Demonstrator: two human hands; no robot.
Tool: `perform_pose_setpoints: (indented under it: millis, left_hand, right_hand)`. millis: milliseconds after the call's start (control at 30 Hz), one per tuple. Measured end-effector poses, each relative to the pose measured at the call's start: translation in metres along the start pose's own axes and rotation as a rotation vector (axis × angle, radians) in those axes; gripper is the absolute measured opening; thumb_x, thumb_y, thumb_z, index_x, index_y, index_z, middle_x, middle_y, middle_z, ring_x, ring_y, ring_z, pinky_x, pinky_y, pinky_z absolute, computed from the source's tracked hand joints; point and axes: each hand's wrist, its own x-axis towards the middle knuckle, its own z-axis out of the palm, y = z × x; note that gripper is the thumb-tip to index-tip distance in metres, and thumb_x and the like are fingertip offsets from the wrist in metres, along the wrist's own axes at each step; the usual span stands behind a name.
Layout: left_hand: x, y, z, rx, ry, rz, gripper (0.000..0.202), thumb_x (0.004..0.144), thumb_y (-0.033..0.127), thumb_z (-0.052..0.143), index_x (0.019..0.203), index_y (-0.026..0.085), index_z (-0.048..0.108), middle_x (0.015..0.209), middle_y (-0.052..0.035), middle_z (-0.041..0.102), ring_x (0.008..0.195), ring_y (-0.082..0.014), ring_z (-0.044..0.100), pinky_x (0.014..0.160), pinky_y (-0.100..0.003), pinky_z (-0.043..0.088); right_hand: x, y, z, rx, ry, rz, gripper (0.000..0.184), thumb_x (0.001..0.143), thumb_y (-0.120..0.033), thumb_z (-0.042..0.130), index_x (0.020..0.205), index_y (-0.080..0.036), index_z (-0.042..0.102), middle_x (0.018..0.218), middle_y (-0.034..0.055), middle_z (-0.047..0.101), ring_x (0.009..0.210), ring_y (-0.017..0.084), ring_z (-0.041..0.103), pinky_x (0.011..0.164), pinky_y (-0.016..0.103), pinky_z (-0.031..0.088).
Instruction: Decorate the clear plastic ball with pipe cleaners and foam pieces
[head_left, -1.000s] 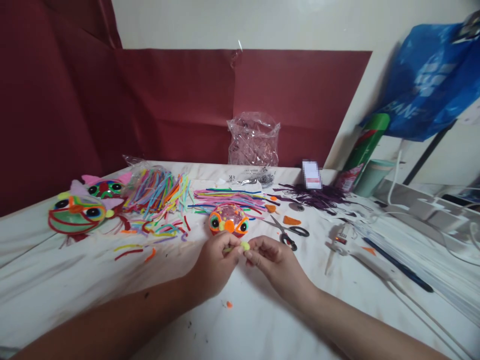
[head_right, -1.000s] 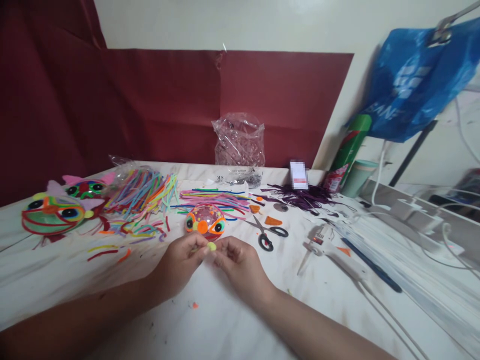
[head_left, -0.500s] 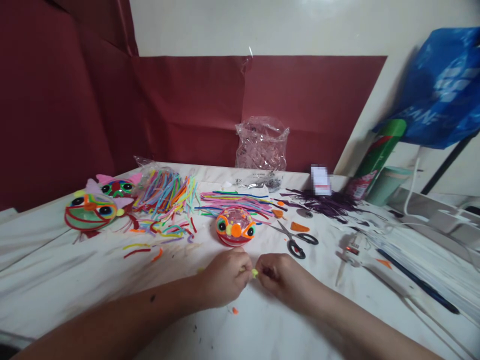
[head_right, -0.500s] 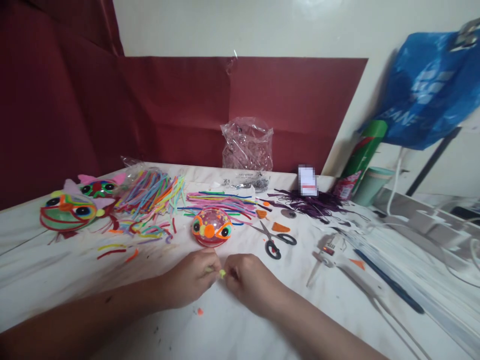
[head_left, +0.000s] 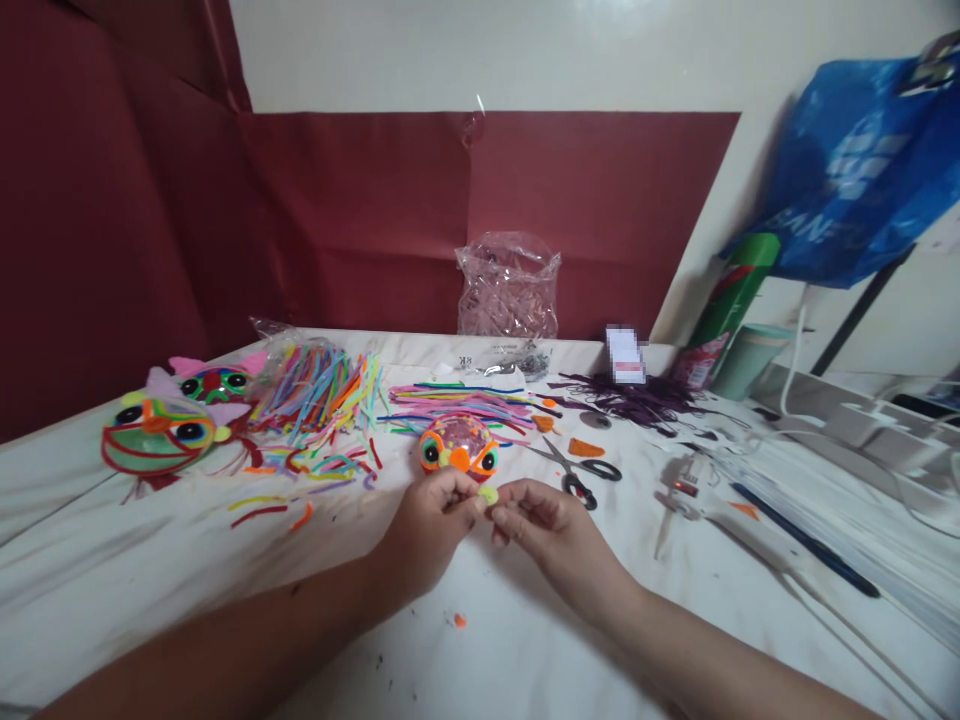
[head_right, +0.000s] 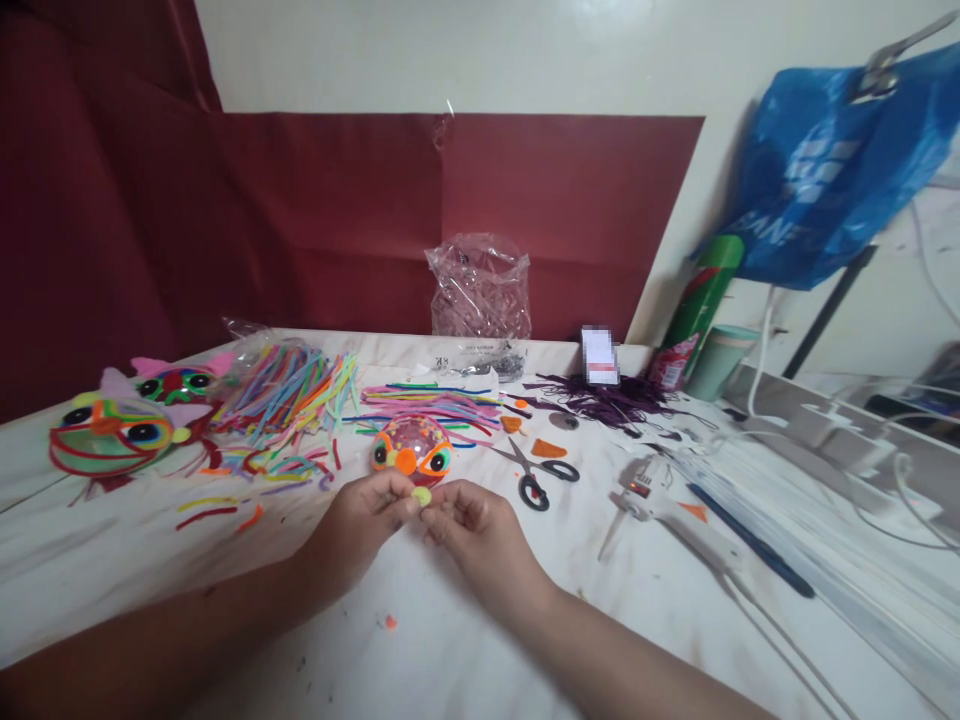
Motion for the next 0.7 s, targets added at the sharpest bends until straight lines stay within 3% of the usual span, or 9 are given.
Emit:
perform_pose_setpoints:
  millis: [200,400,500,600,700]
  left_hand:
    - [-0.002,0.002,0.001,0.090,-0.035,0.004,0.016,0.071,0.028,0.053,0.062,0.016,0.052,0.058,0.0018,0.050,0.057,-0.0110,0.043,0.053,-0.023,0.033]
    - [0.003,0.011,-0.008,0.273,-0.112,0.007,0.008,0.067,0.022,0.053,0.063,0.015,0.055,0.060,0.0027,0.049,0.058,-0.0110,0.043,0.056,-0.023,0.033]
    - [0.003,0.011,-0.009,0.322,-0.152,0.049,0.009,0.068,0.021,0.053,0.062,0.015,0.055,0.063,0.0015,0.051,0.063,-0.0124,0.046,0.060,-0.024,0.034]
    - [0.004,0.009,-0.010,0.269,-0.187,0.052,0.012,0.069,0.024,0.055,0.062,0.015,0.055,0.062,0.0022,0.050,0.062,-0.0115,0.044,0.059,-0.024,0.032]
    - [0.004,0.007,-0.010,0.025,-0.183,-0.043,0.019,0.069,0.032,0.060,0.062,0.015,0.054,0.054,0.0049,0.043,0.053,-0.0086,0.035,0.053,-0.024,0.026]
  right_hand:
    - [-0.002,0.006,-0.002,-0.113,0.047,-0.092,0.025,0.080,-0.039,0.057,0.069,-0.016,0.058,0.061,-0.0007,0.057,0.059,0.012,0.051,0.059,0.024,0.041]
    - [-0.001,0.005,-0.009,-0.355,0.010,-0.174,0.016,0.081,-0.023,0.051,0.067,-0.017,0.055,0.061,-0.0022,0.052,0.058,0.011,0.045,0.053,0.021,0.035]
    - [0.000,0.002,-0.013,-0.483,-0.075,-0.188,0.011,0.077,-0.017,0.051,0.066,-0.016,0.055,0.061,-0.0021,0.052,0.057,0.010,0.043,0.050,0.020,0.032]
    - [0.002,-0.001,-0.016,-0.428,-0.150,-0.136,0.013,0.078,-0.019,0.052,0.065,-0.016,0.054,0.059,-0.0030,0.050,0.055,0.009,0.042,0.050,0.020,0.032]
    - [0.005,-0.001,-0.015,-0.194,-0.154,-0.099,0.018,0.080,-0.032,0.057,0.071,-0.017,0.055,0.062,-0.0023,0.053,0.059,0.010,0.047,0.057,0.022,0.038]
